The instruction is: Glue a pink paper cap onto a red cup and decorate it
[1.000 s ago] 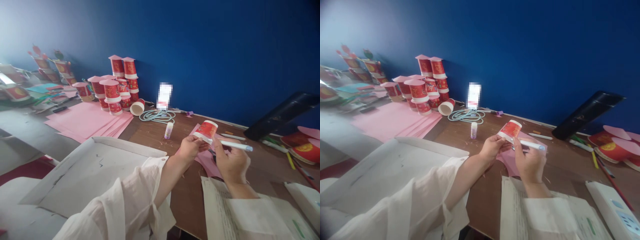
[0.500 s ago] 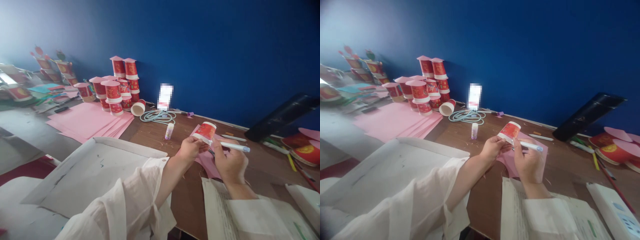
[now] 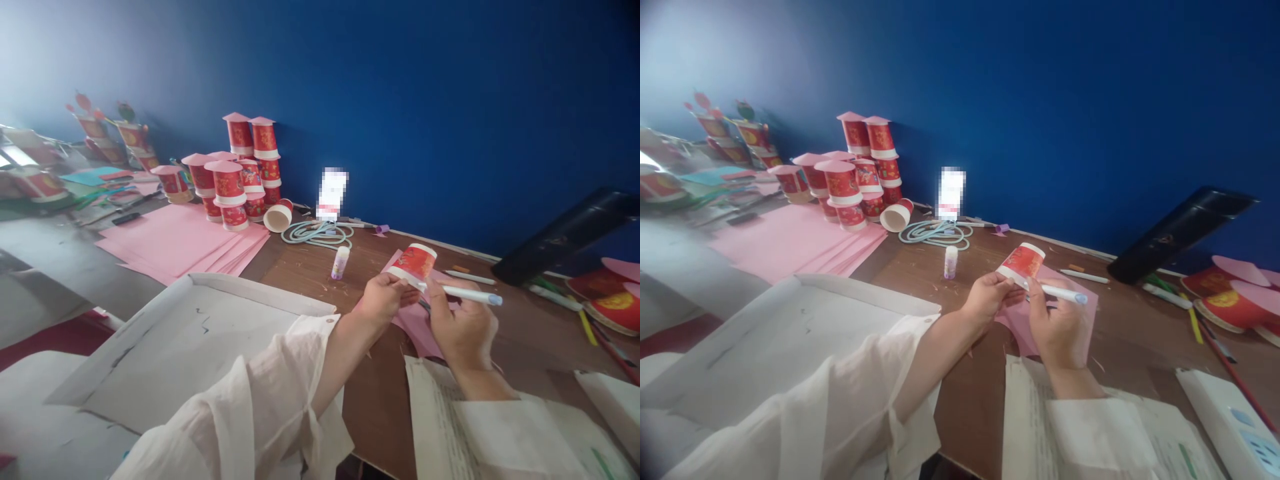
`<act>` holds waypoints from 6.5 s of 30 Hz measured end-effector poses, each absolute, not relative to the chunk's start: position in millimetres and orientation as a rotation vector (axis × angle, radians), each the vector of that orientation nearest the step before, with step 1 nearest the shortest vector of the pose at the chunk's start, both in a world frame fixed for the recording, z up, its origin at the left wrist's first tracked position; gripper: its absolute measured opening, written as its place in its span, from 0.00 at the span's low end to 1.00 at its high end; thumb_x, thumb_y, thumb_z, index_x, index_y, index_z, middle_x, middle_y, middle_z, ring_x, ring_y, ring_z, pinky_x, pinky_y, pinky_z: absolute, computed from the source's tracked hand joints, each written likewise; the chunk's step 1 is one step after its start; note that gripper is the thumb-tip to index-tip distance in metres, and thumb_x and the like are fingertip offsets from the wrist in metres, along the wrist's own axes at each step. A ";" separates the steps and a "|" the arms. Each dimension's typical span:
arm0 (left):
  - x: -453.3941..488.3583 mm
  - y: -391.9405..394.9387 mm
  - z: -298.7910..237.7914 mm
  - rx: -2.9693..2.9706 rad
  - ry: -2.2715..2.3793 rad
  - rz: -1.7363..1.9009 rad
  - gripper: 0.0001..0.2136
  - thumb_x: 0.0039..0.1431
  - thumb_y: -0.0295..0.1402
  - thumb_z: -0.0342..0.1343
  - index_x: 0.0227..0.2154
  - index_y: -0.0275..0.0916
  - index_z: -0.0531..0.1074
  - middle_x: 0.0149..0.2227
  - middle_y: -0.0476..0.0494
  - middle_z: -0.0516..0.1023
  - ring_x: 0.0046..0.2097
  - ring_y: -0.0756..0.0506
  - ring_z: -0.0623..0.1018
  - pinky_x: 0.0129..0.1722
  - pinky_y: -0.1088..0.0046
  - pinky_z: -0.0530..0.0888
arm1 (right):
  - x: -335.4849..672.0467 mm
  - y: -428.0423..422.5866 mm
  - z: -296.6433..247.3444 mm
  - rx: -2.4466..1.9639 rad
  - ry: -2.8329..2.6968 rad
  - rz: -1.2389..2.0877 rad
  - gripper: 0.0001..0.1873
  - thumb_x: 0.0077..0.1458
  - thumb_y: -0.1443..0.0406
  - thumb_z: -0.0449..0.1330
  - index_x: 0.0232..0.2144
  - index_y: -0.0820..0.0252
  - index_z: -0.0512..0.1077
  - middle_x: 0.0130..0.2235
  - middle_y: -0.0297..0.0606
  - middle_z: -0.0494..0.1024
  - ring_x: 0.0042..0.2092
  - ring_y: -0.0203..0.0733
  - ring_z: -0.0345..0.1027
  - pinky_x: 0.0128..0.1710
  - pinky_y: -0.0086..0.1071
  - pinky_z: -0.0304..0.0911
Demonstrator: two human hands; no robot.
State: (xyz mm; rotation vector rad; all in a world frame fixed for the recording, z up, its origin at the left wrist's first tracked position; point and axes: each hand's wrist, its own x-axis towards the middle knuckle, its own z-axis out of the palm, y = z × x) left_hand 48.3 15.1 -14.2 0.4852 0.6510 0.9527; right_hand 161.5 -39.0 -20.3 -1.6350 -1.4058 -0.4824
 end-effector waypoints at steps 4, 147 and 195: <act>48.9 15.0 -15.2 0.471 0.636 0.960 0.11 0.60 0.20 0.56 0.22 0.33 0.68 0.22 0.43 0.76 0.27 0.49 0.79 0.47 0.62 0.78 | 161.0 -38.4 -20.7 -1.589 -1.418 -0.496 0.14 0.61 0.55 0.59 0.34 0.59 0.77 0.36 0.43 0.82 0.37 0.45 0.75 0.38 0.35 0.65; 52.2 7.4 -23.3 0.531 0.657 0.972 0.08 0.61 0.20 0.54 0.25 0.32 0.69 0.26 0.39 0.79 0.30 0.49 0.81 0.47 0.63 0.78 | 157.1 -41.5 -16.0 -1.604 -1.334 -0.102 0.20 0.59 0.47 0.58 0.29 0.57 0.74 0.28 0.39 0.80 0.28 0.43 0.73 0.30 0.34 0.66; 50.6 8.0 -18.3 0.539 0.775 1.030 0.08 0.58 0.26 0.60 0.25 0.36 0.68 0.25 0.46 0.77 0.29 0.52 0.79 0.42 0.72 0.76 | 166.2 -40.6 -19.1 -1.588 -1.093 -0.030 0.20 0.64 0.51 0.54 0.49 0.54 0.75 0.32 0.37 0.79 0.27 0.38 0.70 0.32 0.35 0.67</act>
